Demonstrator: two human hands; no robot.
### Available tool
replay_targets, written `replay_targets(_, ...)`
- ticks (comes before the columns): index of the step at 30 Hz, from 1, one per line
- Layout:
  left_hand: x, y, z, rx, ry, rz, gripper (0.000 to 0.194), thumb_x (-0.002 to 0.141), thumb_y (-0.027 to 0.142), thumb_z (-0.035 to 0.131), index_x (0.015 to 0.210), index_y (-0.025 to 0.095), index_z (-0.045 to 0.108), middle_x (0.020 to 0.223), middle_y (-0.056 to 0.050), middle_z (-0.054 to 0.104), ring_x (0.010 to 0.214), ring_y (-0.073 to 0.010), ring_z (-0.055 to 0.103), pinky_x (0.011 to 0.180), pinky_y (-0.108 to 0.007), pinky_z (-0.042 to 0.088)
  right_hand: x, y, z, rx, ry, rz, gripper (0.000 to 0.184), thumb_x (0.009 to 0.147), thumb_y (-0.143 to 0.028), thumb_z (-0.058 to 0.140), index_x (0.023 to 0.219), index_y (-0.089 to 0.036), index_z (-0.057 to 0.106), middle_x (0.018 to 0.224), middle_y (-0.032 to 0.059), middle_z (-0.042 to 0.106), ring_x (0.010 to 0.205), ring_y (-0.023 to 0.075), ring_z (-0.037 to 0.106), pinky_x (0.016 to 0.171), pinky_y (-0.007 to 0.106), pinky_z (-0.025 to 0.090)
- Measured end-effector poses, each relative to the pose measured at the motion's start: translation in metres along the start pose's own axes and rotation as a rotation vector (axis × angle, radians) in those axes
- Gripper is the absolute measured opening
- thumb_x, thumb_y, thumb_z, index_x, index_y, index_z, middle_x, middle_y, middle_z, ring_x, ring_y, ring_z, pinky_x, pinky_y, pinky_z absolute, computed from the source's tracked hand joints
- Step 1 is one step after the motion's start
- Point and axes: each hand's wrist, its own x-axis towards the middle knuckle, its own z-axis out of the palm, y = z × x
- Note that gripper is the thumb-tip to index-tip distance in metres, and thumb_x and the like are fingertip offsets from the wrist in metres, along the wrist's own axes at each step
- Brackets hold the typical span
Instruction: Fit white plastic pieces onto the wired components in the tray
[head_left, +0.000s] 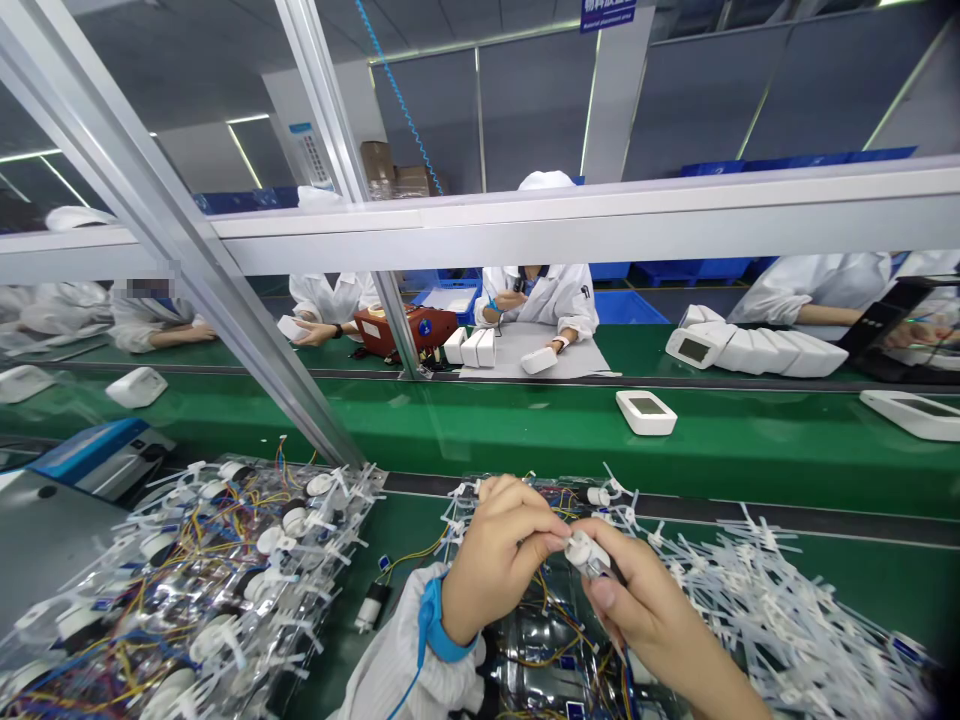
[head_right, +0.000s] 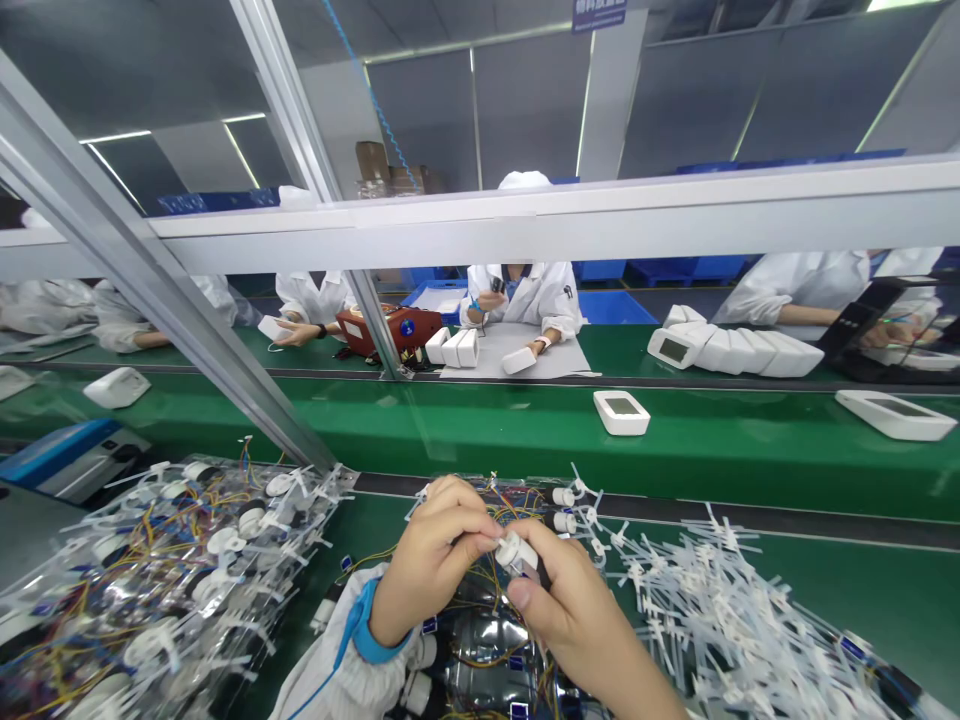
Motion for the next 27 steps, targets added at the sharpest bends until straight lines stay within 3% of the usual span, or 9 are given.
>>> replay_targets(9, -0.001, 0.000, 0.005, -0.041, 0.041, 0.002, 0.026, 0.102, 0.034, 0.056, 0.088, 0.018, 0.071, 0.083, -0.004, 0.068, 0.083, -0.0183, 0.059, 0.083, -0.036, 0.037, 0.004, -0.002, 0.009, -0.199, 0.068, -0.105, 0.057, 0.100, -0.073, 0.038, 0.099, -0.020, 0.058, 0.065, -0.0044, 0.040, 0.056, 0.0157, 0.037, 0.053, 0.027, 0.024)
replay_targets(17, -0.002, -0.001, 0.007, -0.071, 0.063, 0.010, 0.028, 0.102, 0.034, 0.057, 0.086, 0.018, 0.073, 0.083, -0.005, 0.070, 0.081, -0.0179, 0.062, 0.085, -0.037, 0.037, 0.004, 0.005, 0.011, -0.294, 0.096, -0.144, 0.050, 0.103, -0.066, 0.040, 0.108, -0.020, 0.058, 0.067, -0.0043, 0.045, 0.057, 0.0169, 0.040, 0.055, 0.028, 0.027)
replay_targets(24, 0.000, -0.010, 0.008, -0.039, 0.068, 0.116, 0.037, 0.103, 0.040, 0.055, 0.081, 0.017, 0.074, 0.078, -0.005, 0.073, 0.078, -0.0171, 0.065, 0.084, -0.037, 0.039, 0.000, 0.004, 0.005, -0.338, 0.079, -0.138, 0.046, 0.102, -0.058, 0.045, 0.109, -0.021, 0.070, 0.068, 0.0014, 0.062, 0.061, 0.0226, 0.059, 0.057, 0.028, 0.048)
replay_targets(27, 0.000, -0.014, 0.012, -0.024, 0.069, 0.147, 0.040, 0.103, 0.043, 0.054, 0.078, 0.018, 0.075, 0.076, -0.005, 0.074, 0.077, -0.0170, 0.066, 0.085, -0.037, 0.041, -0.003, 0.012, 0.000, -0.346, 0.112, -0.125, 0.046, 0.100, -0.059, 0.049, 0.113, -0.022, 0.074, 0.084, 0.0065, 0.073, 0.074, 0.0277, 0.069, 0.065, 0.030, 0.058)
